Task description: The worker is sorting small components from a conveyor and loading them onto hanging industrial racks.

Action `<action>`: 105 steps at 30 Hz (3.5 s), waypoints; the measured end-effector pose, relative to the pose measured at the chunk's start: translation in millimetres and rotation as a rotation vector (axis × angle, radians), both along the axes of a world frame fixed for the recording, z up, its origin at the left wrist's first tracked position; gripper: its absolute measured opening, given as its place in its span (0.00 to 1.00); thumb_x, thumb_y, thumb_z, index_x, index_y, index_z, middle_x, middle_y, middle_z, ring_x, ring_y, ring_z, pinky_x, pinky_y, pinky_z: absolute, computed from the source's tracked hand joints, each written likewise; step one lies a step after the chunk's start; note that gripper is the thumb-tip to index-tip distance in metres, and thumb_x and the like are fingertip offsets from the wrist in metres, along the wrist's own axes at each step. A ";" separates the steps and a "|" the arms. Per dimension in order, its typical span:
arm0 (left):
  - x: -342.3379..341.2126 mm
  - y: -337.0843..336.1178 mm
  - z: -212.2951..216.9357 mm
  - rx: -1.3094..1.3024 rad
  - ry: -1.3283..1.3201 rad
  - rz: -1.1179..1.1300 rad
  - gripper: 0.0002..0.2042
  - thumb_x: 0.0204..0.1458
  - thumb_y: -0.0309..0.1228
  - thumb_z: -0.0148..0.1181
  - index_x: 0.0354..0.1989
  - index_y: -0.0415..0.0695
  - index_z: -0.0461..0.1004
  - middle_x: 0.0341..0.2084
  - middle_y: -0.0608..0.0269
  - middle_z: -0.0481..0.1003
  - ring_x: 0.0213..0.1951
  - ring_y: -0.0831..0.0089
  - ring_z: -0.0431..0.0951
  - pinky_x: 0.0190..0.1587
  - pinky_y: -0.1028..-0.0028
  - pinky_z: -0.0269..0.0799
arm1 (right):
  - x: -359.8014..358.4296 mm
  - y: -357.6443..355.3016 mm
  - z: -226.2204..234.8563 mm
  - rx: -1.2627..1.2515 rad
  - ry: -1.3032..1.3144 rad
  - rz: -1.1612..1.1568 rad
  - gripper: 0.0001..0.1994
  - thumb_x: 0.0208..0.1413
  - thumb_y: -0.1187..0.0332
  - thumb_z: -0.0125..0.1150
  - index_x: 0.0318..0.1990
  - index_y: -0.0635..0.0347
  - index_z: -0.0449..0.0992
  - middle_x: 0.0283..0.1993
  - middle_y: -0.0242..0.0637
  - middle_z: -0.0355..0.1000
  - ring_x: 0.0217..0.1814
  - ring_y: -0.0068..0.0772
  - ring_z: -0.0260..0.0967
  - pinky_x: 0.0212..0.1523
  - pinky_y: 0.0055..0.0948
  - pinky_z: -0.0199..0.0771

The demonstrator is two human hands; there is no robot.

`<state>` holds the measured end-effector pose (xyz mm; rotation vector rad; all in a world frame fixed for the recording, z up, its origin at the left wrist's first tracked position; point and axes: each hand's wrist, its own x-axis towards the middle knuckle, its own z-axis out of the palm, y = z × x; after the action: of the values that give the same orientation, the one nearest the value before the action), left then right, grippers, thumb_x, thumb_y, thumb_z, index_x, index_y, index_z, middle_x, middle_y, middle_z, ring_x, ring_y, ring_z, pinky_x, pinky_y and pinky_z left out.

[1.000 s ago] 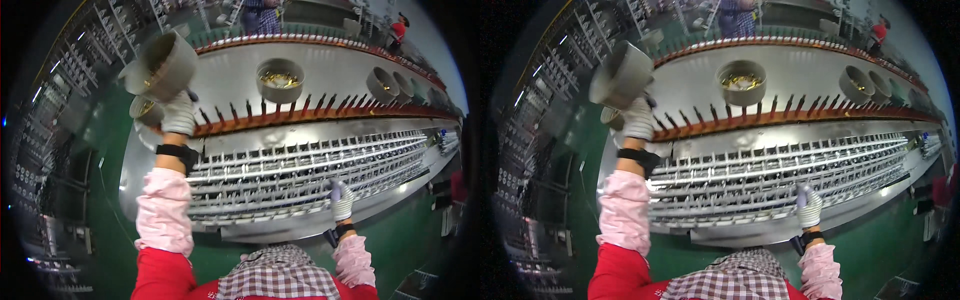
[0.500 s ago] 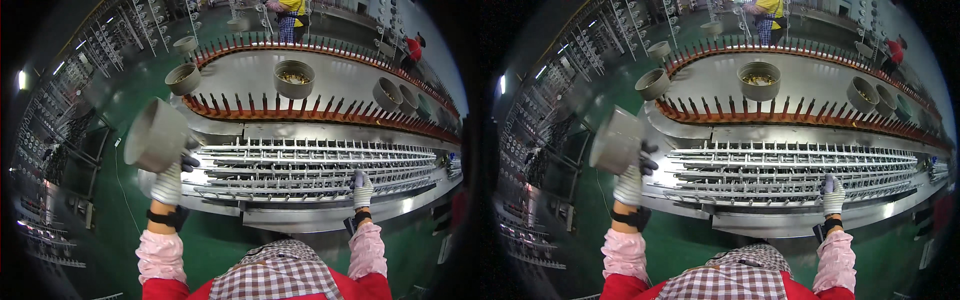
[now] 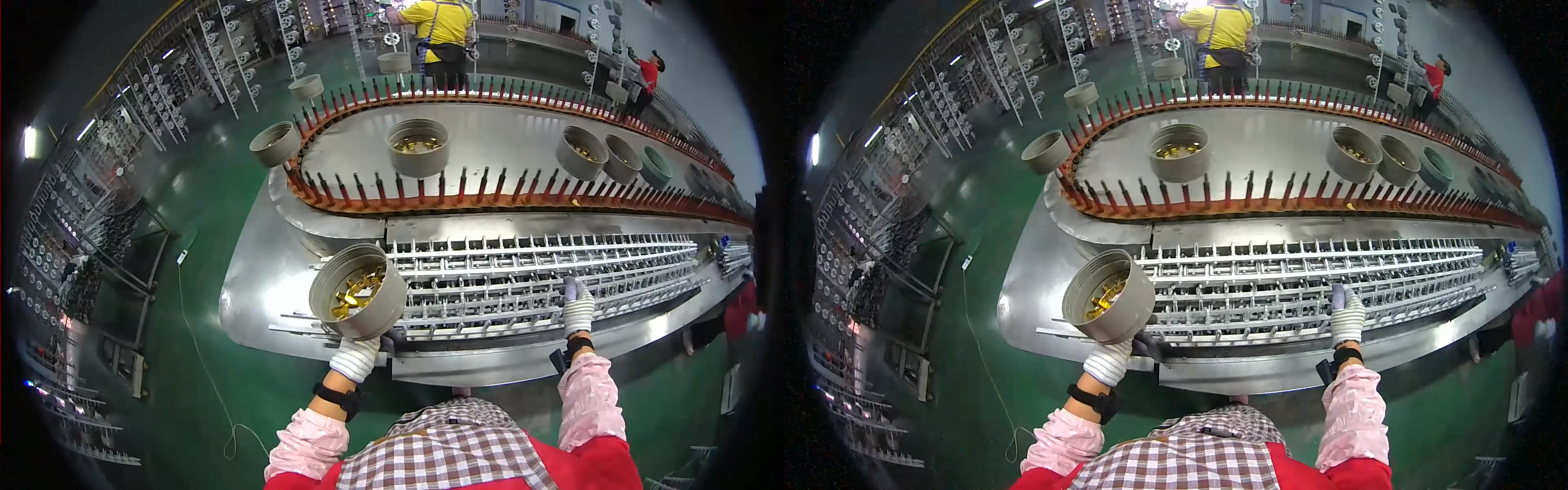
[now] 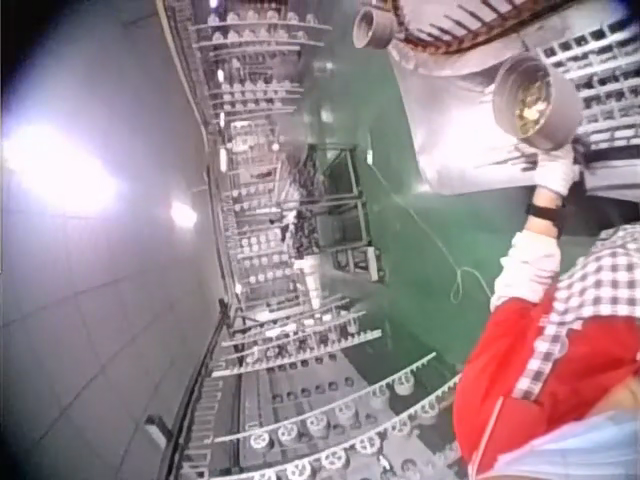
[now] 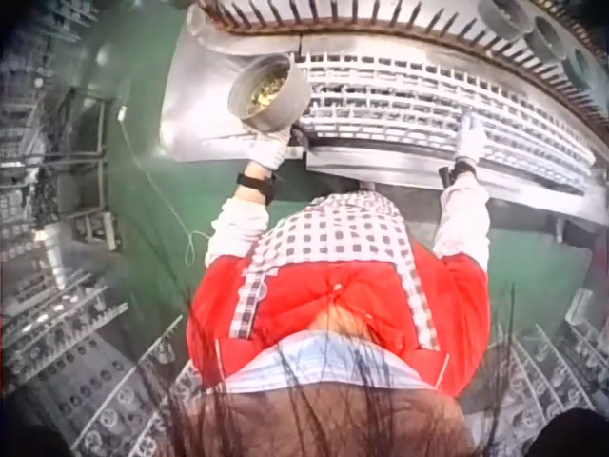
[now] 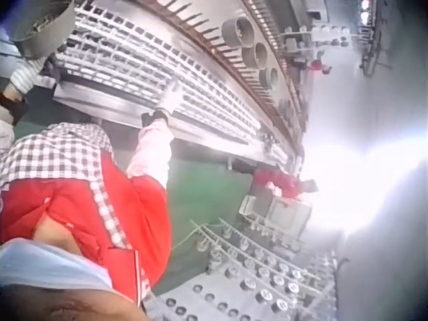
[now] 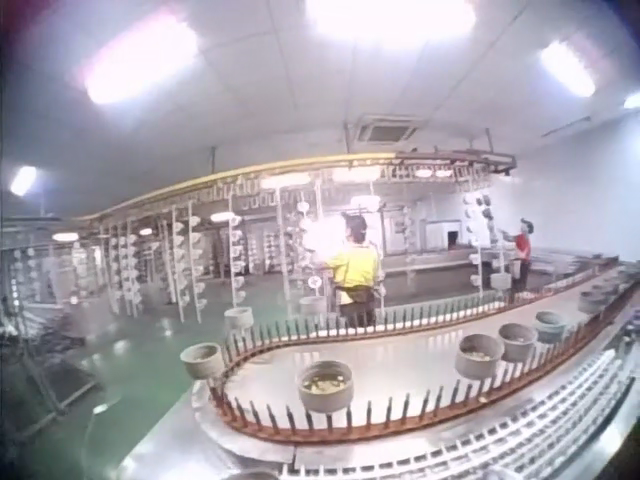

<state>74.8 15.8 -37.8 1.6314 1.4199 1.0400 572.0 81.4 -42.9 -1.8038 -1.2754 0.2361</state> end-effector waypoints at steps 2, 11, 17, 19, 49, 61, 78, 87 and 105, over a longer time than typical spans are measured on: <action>-1.9 -5.6 4.9 -0.168 -0.147 0.032 0.14 0.54 0.40 0.44 0.42 0.43 0.65 0.22 0.62 0.73 0.21 0.76 0.72 0.24 0.80 0.72 | -36.1 -7.0 37.5 -0.033 0.237 0.044 0.19 0.54 0.55 0.47 0.35 0.64 0.73 0.18 0.30 0.65 0.17 0.17 0.54 0.18 0.22 0.55; 15.3 -15.8 61.4 -0.258 -0.125 0.116 0.13 0.56 0.35 0.40 0.36 0.39 0.70 0.21 0.65 0.73 0.21 0.79 0.71 0.23 0.80 0.67 | -14.6 -3.3 19.2 0.011 0.148 0.023 0.18 0.54 0.55 0.47 0.34 0.63 0.73 0.20 0.33 0.67 0.18 0.18 0.58 0.20 0.22 0.60; -3.5 -35.3 -0.6 -0.019 0.197 0.158 0.12 0.52 0.34 0.43 0.42 0.44 0.67 0.35 0.59 0.71 0.38 0.71 0.69 0.38 0.70 0.67 | -14.5 -9.3 27.4 0.019 0.164 0.051 0.16 0.54 0.58 0.48 0.34 0.63 0.73 0.22 0.30 0.68 0.19 0.19 0.59 0.20 0.21 0.60; 19.1 -25.8 27.3 0.019 0.230 0.113 0.15 0.52 0.36 0.43 0.46 0.45 0.65 0.44 0.57 0.68 0.47 0.67 0.67 0.47 0.65 0.64 | 1.9 -15.7 2.1 0.063 0.071 0.034 0.12 0.53 0.64 0.48 0.36 0.63 0.73 0.24 0.34 0.69 0.25 0.23 0.64 0.25 0.24 0.64; 33.8 -47.2 24.2 -0.226 0.599 0.339 0.13 0.48 0.29 0.47 0.43 0.43 0.67 0.39 0.58 0.71 0.44 0.63 0.68 0.48 0.67 0.62 | -91.9 291.5 78.3 -0.031 -0.313 0.229 0.13 0.50 0.64 0.42 0.28 0.53 0.76 0.32 0.41 0.72 0.36 0.44 0.67 0.40 0.40 0.63; 15.2 -44.0 -3.4 -0.046 0.555 0.190 0.16 0.53 0.31 0.39 0.50 0.41 0.58 0.43 0.55 0.66 0.45 0.64 0.66 0.47 0.66 0.65 | -140.5 114.6 173.0 0.111 -1.021 0.521 0.06 0.42 0.74 0.47 0.29 0.57 0.70 0.27 0.38 0.69 0.32 0.38 0.68 0.34 0.35 0.66; 25.8 -28.0 28.1 -0.008 0.863 0.065 0.16 0.50 0.35 0.40 0.45 0.44 0.66 0.46 0.58 0.67 0.50 0.62 0.64 0.51 0.63 0.57 | -186.1 -33.5 -9.6 -0.079 -0.306 0.508 0.12 0.45 0.72 0.48 0.39 0.59 0.69 0.37 0.43 0.69 0.39 0.38 0.67 0.42 0.34 0.65; 5.3 -11.2 -19.5 -0.056 1.094 0.037 0.18 0.51 0.34 0.39 0.50 0.46 0.63 0.51 0.59 0.63 0.54 0.62 0.60 0.56 0.61 0.52 | -178.7 -60.2 -6.4 -0.004 -0.372 0.573 0.13 0.46 0.72 0.49 0.42 0.60 0.69 0.39 0.43 0.69 0.40 0.38 0.67 0.44 0.34 0.65; -21.5 -21.6 -126.7 0.257 1.574 0.505 0.11 0.47 0.28 0.41 0.26 0.46 0.74 0.26 0.55 0.75 0.32 0.62 0.75 0.36 0.64 0.69 | 215.2 144.9 83.4 0.113 0.632 0.087 0.21 0.48 0.70 0.54 0.51 0.65 0.63 0.47 0.42 0.66 0.43 0.28 0.64 0.42 0.25 0.64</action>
<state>53.3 -5.8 -164.5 2.4664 2.8387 -0.1097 787.2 226.3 40.5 -1.4128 -0.8895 0.7061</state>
